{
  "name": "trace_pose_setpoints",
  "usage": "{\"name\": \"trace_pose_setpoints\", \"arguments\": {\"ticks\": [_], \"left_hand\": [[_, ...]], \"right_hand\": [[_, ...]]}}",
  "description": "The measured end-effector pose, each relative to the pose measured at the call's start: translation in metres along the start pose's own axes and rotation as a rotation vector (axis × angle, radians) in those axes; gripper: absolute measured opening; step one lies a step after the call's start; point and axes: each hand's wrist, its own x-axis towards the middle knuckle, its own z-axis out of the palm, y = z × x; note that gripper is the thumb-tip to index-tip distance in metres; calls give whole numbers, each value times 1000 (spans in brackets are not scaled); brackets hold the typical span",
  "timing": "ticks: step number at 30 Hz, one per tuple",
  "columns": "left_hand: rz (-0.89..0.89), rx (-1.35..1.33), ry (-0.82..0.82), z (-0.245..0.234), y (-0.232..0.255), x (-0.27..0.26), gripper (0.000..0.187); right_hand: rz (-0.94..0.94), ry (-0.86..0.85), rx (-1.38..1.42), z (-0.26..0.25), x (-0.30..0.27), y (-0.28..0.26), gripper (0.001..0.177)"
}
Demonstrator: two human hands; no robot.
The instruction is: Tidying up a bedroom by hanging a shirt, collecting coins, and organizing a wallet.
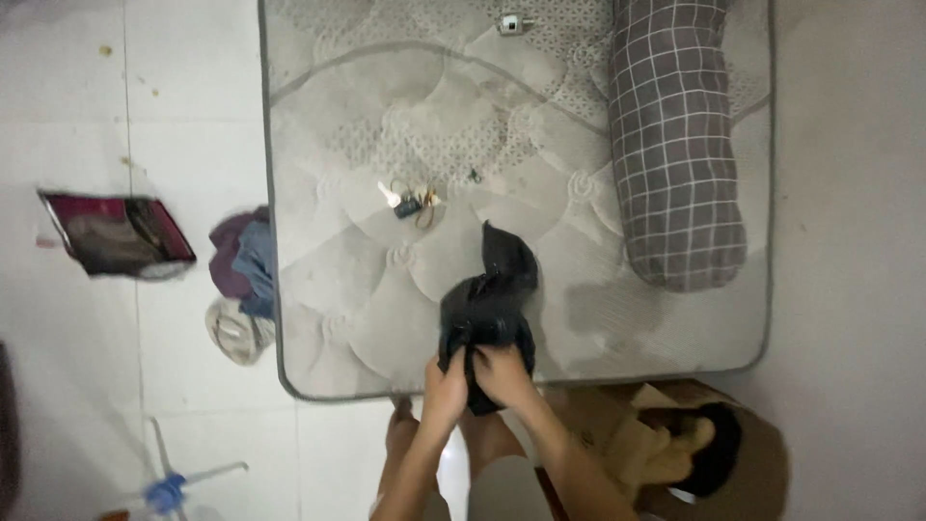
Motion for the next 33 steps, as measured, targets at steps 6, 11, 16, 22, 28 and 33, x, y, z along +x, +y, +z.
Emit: {"name": "trace_pose_setpoints", "arguments": {"ticks": [6,11,16,22,28,33], "left_hand": [[321,-403,-214,-39,44,-105,43],[301,-361,-152,-123,66,-160,39],[542,-363,-196,-290,52,-176,62],[290,141,492,-534,-66,-77,63],[124,-553,374,-605,-88,-6,51],[390,-784,354,-655,-48,68,49]], "right_hand": [[-5,-101,45,43,-52,6,24],[-46,-141,105,82,-39,-36,26],[-83,-153,206,147,-18,-135,28],[-103,-137,384,194,15,-301,31],[-63,-154,506,167,44,-383,34],[-18,-153,633,194,104,-456,36]]}}
